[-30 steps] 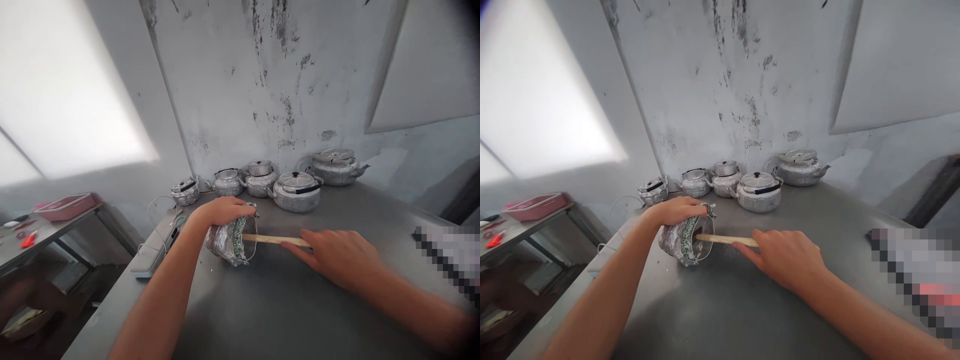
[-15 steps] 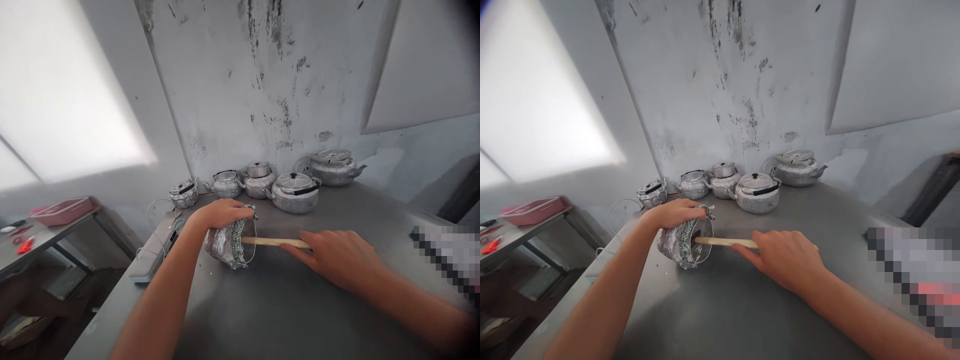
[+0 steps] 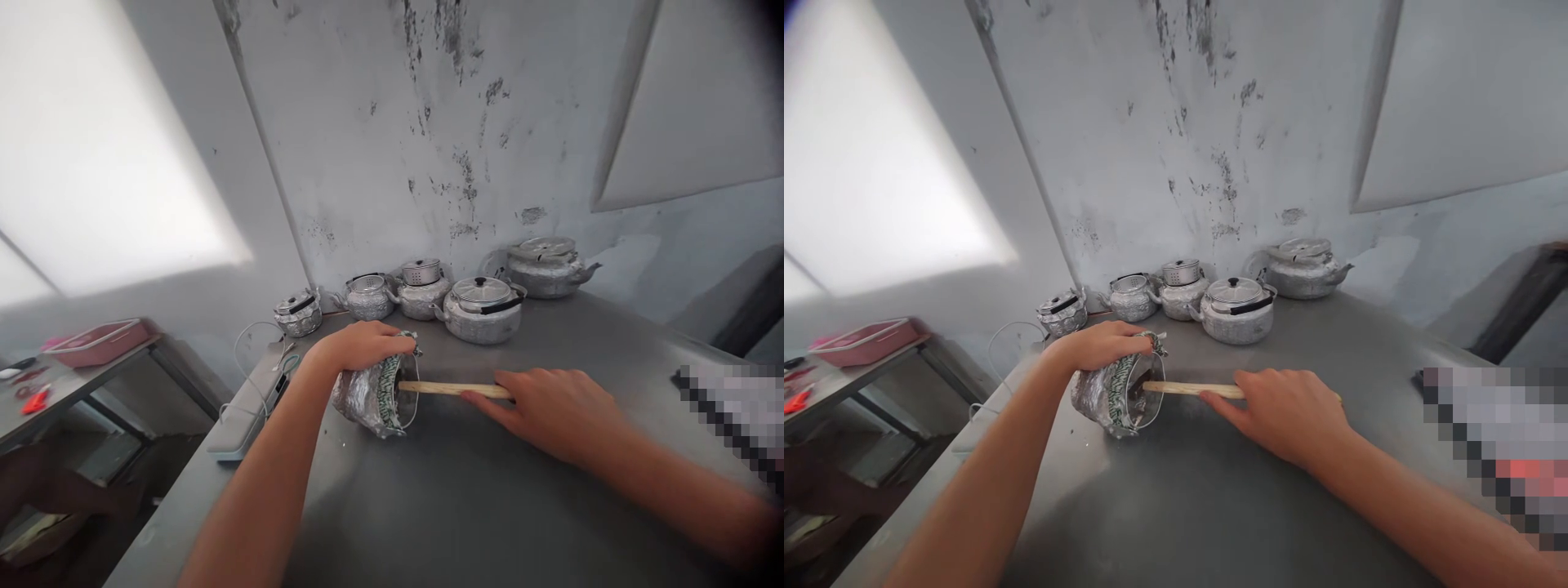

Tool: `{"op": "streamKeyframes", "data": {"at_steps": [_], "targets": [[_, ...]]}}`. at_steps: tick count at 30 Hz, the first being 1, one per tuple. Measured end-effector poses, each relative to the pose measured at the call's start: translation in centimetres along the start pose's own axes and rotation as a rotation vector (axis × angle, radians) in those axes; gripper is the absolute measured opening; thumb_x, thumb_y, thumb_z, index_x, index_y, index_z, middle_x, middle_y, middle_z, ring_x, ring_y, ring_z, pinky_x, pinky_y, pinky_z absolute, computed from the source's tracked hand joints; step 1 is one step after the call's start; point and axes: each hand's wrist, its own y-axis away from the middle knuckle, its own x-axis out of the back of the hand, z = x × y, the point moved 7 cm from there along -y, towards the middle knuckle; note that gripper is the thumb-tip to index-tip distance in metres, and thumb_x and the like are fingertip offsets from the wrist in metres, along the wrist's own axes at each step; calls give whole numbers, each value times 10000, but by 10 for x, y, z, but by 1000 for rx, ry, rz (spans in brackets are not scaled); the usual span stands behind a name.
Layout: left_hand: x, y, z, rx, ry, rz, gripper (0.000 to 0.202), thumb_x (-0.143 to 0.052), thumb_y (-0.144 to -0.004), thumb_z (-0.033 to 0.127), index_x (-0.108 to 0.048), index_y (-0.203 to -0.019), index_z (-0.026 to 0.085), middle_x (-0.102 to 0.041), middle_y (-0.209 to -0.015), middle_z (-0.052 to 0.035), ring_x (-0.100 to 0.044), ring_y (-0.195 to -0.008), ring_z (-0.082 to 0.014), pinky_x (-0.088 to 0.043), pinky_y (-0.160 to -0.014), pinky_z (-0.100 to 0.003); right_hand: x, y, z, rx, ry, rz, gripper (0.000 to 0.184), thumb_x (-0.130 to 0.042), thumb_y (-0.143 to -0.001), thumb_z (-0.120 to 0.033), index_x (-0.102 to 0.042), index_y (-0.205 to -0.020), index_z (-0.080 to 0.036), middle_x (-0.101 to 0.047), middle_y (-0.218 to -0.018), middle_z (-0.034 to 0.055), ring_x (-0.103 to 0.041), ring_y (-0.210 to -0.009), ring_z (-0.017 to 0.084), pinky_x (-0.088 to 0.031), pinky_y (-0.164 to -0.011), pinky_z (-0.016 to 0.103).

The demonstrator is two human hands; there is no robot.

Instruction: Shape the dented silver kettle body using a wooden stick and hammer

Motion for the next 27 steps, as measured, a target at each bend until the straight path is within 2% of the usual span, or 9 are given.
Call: {"op": "streamKeyframes", "data": {"at_steps": [5, 9, 12, 16, 21, 23, 25, 27], "targets": [[1, 1, 3, -19, -13, 6, 579, -423, -911, 629, -744, -1168, 221, -681, -1306, -68, -585, -1199, -338, -438, -989, -345, -10, -6, 7, 8, -85, -35, 773, -162, -907, -833, -670, -776, -264, -716, -767, 74, -655, -692, 284, -288, -590, 341], [2, 2, 3, -11, -3, 12, 571, -437, -903, 625, -741, -1176, 226, -684, -1297, -61, -591, -1186, -340, -446, -959, -346, -18, -10, 9, 61, -115, -40, 696, -190, -938, -794, -648, -865, -275, -718, -794, 53, -650, -707, 280, -266, -593, 331], [2, 2, 0, -12, 14, -9, 558, -487, -876, 637, -744, -1173, 241, -688, -1292, -46, -596, -1185, -339, -452, -939, -336, -21, -11, 6, 144, -132, -32, 592, -219, -989, -713, -625, -936, -285, -708, -773, 22, -646, -690, 257, -257, -590, 317], [2, 3, -6, -9, 50, -50, 574, -573, -820, 679, -749, -1175, 265, -690, -1294, -27, -607, -1184, -335, -460, -941, -328, -21, -11, -1, 267, -182, -6, 518, -247, -1039, -602, -593, -874, -254, -698, -798, 12, -647, -707, 216, -297, -604, 309], [1, 3, -9, 18, 31, -48, 614, -506, -850, 674, -721, -1238, 251, -642, -1382, -55, -590, -1213, -346, -442, -994, -366, -19, -9, -8, 383, -200, 41, 482, -254, -1066, -506, -591, -872, -222, -686, -860, 29, -664, -769, 202, -380, -655, 318], [0, 3, -7, 19, 11, -47, 631, -478, -860, 670, -703, -1271, 247, -621, -1413, -67, -576, -1227, -349, -439, -1000, -375, -18, -7, -10, 419, -204, 66, 461, -259, -1073, -466, -631, -948, -225, -693, -879, 29, -674, -776, 194, -403, -659, 311], [0, 4, -5, 17, -3, -45, 632, -456, -865, 666, -697, -1277, 250, -621, -1414, -64, -574, -1226, -345, -443, -991, -370, -14, -4, -12, 469, -207, 118, 403, -286, -1073, -406, -658, -1118, -256, -701, -897, 20, -680, -775, 179, -417, -652, 292], [0, 6, -3, 23, -10, -46, 613, -438, -864, 665, -709, -1236, 261, -651, -1368, -49, -593, -1189, -335, -457, -956, -358, -10, 0, -14, 524, -200, 174, 375, -331, -1061, -346, -616, -1301, -314, -704, -901, 5, -676, -751, 160, -424, -638, 270]]}}
